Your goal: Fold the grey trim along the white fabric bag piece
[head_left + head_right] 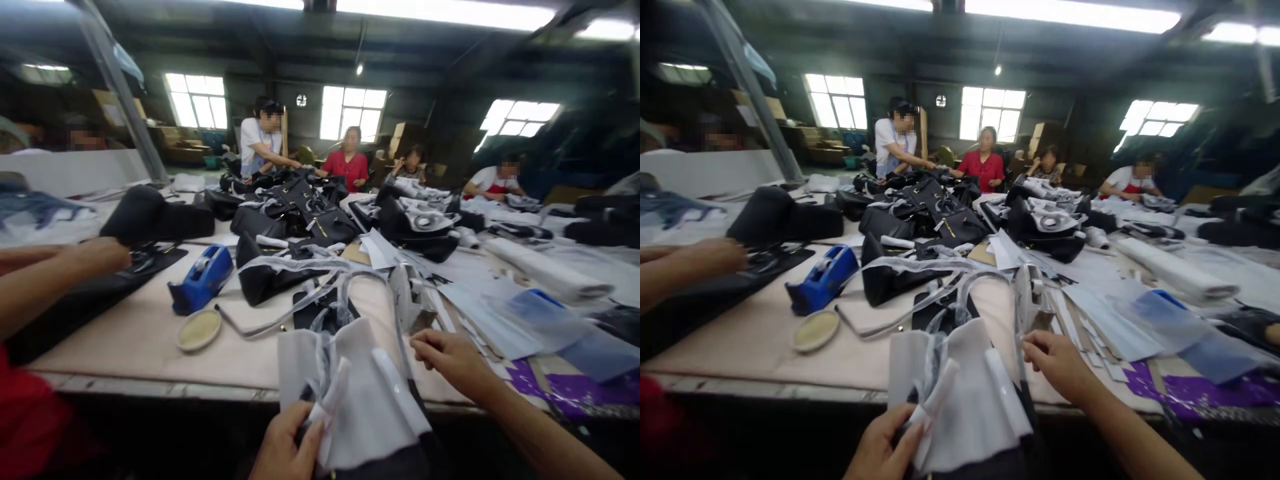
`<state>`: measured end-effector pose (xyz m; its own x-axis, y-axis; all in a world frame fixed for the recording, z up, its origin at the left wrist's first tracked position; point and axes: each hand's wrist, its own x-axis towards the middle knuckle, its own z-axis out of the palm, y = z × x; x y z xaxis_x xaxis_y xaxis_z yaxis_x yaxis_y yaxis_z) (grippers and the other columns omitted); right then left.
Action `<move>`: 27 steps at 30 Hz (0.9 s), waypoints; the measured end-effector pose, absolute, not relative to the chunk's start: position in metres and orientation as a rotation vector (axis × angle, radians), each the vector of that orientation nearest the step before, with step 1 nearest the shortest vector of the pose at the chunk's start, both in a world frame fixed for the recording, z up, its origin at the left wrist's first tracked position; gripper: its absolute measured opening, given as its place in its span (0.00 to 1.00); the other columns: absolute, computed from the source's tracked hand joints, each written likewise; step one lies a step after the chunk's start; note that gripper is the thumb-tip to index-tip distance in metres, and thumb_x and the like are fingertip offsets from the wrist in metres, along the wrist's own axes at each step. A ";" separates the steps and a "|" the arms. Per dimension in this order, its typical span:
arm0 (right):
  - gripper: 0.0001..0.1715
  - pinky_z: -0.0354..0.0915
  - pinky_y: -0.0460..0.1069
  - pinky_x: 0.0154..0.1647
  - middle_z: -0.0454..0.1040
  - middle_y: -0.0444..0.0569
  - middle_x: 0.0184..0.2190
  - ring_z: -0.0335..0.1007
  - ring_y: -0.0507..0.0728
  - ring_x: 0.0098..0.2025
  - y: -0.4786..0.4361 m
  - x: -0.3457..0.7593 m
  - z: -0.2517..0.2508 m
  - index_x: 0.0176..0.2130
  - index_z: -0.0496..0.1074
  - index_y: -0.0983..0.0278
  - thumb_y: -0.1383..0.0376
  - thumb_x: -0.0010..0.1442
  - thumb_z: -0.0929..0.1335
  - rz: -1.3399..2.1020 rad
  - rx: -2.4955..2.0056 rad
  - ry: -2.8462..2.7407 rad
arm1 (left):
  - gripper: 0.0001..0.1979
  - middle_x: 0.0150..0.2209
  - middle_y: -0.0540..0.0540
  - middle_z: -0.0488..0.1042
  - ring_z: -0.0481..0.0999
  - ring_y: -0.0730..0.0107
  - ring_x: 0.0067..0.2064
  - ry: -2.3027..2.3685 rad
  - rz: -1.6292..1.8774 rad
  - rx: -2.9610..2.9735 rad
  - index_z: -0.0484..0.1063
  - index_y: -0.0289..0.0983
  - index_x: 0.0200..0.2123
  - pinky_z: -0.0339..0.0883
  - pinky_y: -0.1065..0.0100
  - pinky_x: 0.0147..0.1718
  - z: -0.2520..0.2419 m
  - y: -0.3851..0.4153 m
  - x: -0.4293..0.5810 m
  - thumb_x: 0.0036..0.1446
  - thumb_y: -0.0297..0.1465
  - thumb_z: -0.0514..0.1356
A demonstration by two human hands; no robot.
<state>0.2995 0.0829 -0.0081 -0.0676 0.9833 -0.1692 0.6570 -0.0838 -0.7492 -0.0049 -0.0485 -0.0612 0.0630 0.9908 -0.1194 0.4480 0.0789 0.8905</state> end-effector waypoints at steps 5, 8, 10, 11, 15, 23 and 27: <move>0.17 0.58 0.46 0.28 0.72 0.42 0.21 0.65 0.52 0.26 0.013 0.204 0.000 0.25 0.73 0.64 0.58 0.61 0.64 1.484 -1.379 -2.053 | 0.12 0.34 0.48 0.77 0.75 0.64 0.38 1.546 0.845 1.449 0.75 0.39 0.37 0.63 0.70 0.37 -0.058 -0.052 0.002 0.65 0.38 0.55; 0.18 0.58 0.46 0.27 0.72 0.43 0.20 0.66 0.53 0.25 -0.001 0.168 -0.015 0.22 0.72 0.65 0.60 0.59 0.65 1.513 -1.417 -2.028 | 0.11 0.34 0.47 0.77 0.74 0.64 0.37 1.551 0.891 1.442 0.75 0.38 0.36 0.63 0.69 0.37 -0.056 -0.054 0.002 0.64 0.36 0.55; 0.17 0.58 0.46 0.27 0.74 0.44 0.20 0.67 0.53 0.25 -0.001 0.158 -0.026 0.22 0.74 0.65 0.60 0.58 0.66 1.483 -1.496 -1.980 | 0.11 0.34 0.46 0.77 0.74 0.63 0.37 1.550 0.917 1.414 0.75 0.38 0.35 0.63 0.68 0.37 -0.055 -0.056 0.001 0.64 0.36 0.55; 0.17 0.59 0.46 0.27 0.74 0.45 0.20 0.67 0.54 0.25 0.000 0.156 -0.029 0.22 0.74 0.65 0.60 0.58 0.66 1.457 -1.522 -1.970 | 0.11 0.34 0.46 0.77 0.74 0.63 0.37 1.544 0.927 1.402 0.74 0.38 0.35 0.63 0.68 0.37 -0.056 -0.056 0.000 0.64 0.35 0.55; 0.19 0.59 0.47 0.26 0.75 0.45 0.20 0.67 0.54 0.25 0.001 0.157 -0.037 0.22 0.75 0.65 0.58 0.58 0.66 1.360 -1.568 -1.978 | 0.09 0.34 0.45 0.77 0.74 0.63 0.37 1.517 0.937 1.381 0.74 0.37 0.34 0.63 0.68 0.37 -0.059 -0.054 -0.002 0.63 0.34 0.56; 0.18 0.59 0.47 0.27 0.76 0.46 0.21 0.69 0.55 0.25 -0.002 0.156 -0.046 0.23 0.75 0.65 0.56 0.57 0.67 1.330 -1.647 -1.945 | 0.11 0.36 0.45 0.75 0.73 0.64 0.39 1.421 0.927 1.446 0.73 0.37 0.35 0.63 0.68 0.39 -0.062 -0.054 -0.008 0.65 0.33 0.53; 0.20 0.58 0.47 0.25 0.75 0.47 0.20 0.68 0.55 0.25 0.002 0.156 -0.047 0.22 0.75 0.65 0.54 0.56 0.68 1.338 -1.694 -1.953 | 0.11 0.36 0.43 0.74 0.72 0.63 0.38 1.418 0.900 1.499 0.72 0.37 0.35 0.63 0.66 0.38 -0.062 -0.055 -0.009 0.65 0.34 0.52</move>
